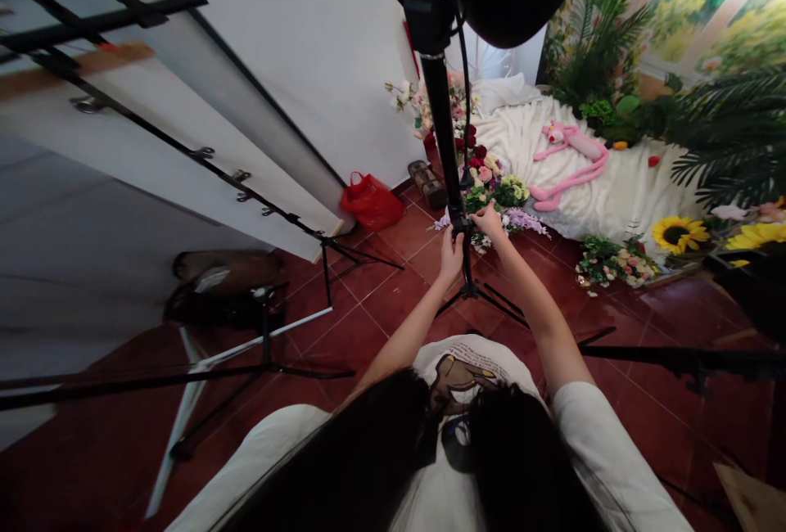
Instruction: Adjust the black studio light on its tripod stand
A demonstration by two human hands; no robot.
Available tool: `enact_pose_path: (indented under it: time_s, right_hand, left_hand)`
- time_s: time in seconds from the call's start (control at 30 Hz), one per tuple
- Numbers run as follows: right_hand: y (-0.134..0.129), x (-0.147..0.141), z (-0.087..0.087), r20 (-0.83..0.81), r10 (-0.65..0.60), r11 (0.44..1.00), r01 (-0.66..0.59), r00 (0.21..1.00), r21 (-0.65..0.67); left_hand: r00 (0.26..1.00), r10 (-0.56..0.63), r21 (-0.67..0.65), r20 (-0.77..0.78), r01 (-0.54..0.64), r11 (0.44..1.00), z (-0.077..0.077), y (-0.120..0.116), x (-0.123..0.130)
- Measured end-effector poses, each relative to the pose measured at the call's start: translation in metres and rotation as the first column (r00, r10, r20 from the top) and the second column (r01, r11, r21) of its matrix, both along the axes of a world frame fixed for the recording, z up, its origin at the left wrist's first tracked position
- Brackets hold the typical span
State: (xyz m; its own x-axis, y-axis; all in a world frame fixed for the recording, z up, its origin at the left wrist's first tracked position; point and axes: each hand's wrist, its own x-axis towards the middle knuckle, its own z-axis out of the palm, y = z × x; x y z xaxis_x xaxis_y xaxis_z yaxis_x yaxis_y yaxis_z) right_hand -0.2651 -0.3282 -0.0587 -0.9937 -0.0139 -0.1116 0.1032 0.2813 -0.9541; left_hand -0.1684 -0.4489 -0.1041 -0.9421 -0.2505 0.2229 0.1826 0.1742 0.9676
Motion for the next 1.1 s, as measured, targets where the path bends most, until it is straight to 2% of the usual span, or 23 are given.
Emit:
enact_pose_path:
  time_s: [0.07, 0.13, 0.2, 0.27, 0.4, 0.53, 0.67, 0.77, 0.9, 1.0, 1.1]
  right_hand:
    - [0.001, 0.011, -0.003, 0.068, -0.025, 0.996, 0.031, 0.997, -0.081]
    - [0.001, 0.024, -0.007, 0.063, -0.010, 0.966, 0.026, 0.998, -0.257]
    - [0.001, 0.036, -0.013, 0.046, 0.020, 0.904, 0.002, 0.999, -0.428]
    - [0.000, 0.046, -0.019, 0.060, 0.056, 0.838, -0.014, 0.997, -0.545]
    - [-0.009, 0.060, -0.026, 0.044, 0.086, 0.750, -0.035, 0.995, -0.660]
    - [-0.023, 0.067, -0.026, 0.007, 0.010, 0.714, -0.003, 1.000, -0.700]
    - [-0.032, 0.062, -0.027, 0.035, -0.162, 0.705, 0.140, 0.986, -0.695]
    - [-0.033, 0.055, -0.029, 0.082, -0.239, 0.705, 0.231, 0.967, -0.670]
    - [-0.029, 0.051, -0.028, 0.084, -0.257, 0.762, 0.256, 0.963, -0.594]
    - [-0.024, 0.053, -0.025, 0.088, -0.214, 0.806, 0.227, 0.973, -0.546]
    - [-0.017, 0.063, -0.020, 0.154, -0.166, 0.783, 0.225, 0.974, -0.579]
  left_hand:
    - [1.000, 0.008, 0.002, 0.004, -0.008, 1.000, 0.000, 0.000, 0.000]
    - [1.000, 0.009, 0.006, -0.002, -0.009, 1.000, 0.001, 0.001, 0.000]
    - [1.000, 0.006, 0.012, -0.005, -0.006, 1.000, 0.001, 0.001, -0.001]
    - [1.000, -0.003, 0.012, -0.012, 0.003, 1.000, 0.001, 0.000, -0.001]
    - [0.999, -0.022, -0.007, -0.036, 0.022, 1.000, 0.000, -0.001, -0.001]
    - [1.000, -0.024, -0.015, -0.019, 0.024, 1.000, -0.001, -0.003, 0.000]
    - [1.000, -0.021, -0.014, -0.019, 0.021, 1.000, -0.002, -0.002, 0.000]
    - [1.000, -0.018, -0.011, -0.019, 0.017, 1.000, -0.002, -0.001, 0.000]
    - [1.000, -0.023, -0.016, -0.017, 0.023, 1.000, 0.003, -0.001, 0.001]
    - [0.999, -0.035, -0.028, -0.034, 0.034, 0.999, 0.008, -0.001, 0.003]
    - [0.999, -0.034, -0.028, -0.029, 0.033, 0.999, 0.012, -0.001, 0.006]
